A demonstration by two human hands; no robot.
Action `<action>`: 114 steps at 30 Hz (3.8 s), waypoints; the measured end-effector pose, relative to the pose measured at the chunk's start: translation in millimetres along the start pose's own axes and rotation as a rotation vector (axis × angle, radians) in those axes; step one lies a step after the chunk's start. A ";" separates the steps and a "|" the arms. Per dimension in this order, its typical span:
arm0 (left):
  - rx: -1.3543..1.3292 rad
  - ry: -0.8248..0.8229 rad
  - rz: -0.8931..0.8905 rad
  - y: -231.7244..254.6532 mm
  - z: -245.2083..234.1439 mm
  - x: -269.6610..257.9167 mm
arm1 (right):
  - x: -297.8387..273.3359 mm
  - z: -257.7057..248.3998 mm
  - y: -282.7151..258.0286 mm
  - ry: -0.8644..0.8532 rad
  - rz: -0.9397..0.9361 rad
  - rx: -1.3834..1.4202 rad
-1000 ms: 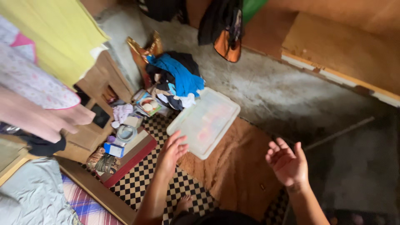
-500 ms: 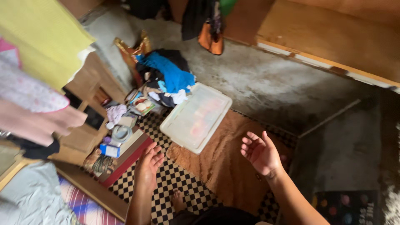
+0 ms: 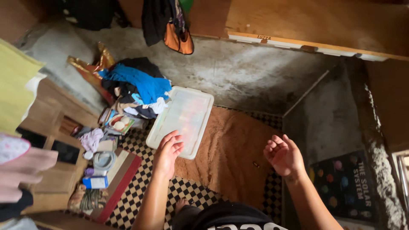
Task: The person uses a screwdriver to tighten screws into a wooden shelf mounted on a wall. They then adjust the shelf's position and continue to secure it with the screwdriver.
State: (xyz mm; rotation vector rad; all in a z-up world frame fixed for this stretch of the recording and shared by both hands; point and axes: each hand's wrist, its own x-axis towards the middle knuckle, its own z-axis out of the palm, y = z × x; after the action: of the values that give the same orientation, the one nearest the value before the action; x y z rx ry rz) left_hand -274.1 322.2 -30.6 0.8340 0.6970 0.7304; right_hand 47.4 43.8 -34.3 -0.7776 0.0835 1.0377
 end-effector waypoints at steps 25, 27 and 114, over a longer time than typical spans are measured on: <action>0.045 -0.347 -0.185 89.3 -88.9 103.6 | -44.3 104.1 154.8 0.274 -0.257 0.136; 0.051 -0.351 -0.196 91.8 -89.2 104.2 | -49.2 105.0 155.8 0.271 -0.268 0.128; 0.307 -0.503 -0.572 -66.6 27.6 499.5 | 222.2 199.3 140.9 0.481 -0.226 -0.305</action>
State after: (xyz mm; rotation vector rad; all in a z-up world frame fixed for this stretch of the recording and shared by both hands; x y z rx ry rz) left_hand 45.7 674.8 -198.1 0.9856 0.5527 -0.1109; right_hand -4.6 369.1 -55.3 -1.2755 0.2466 0.6383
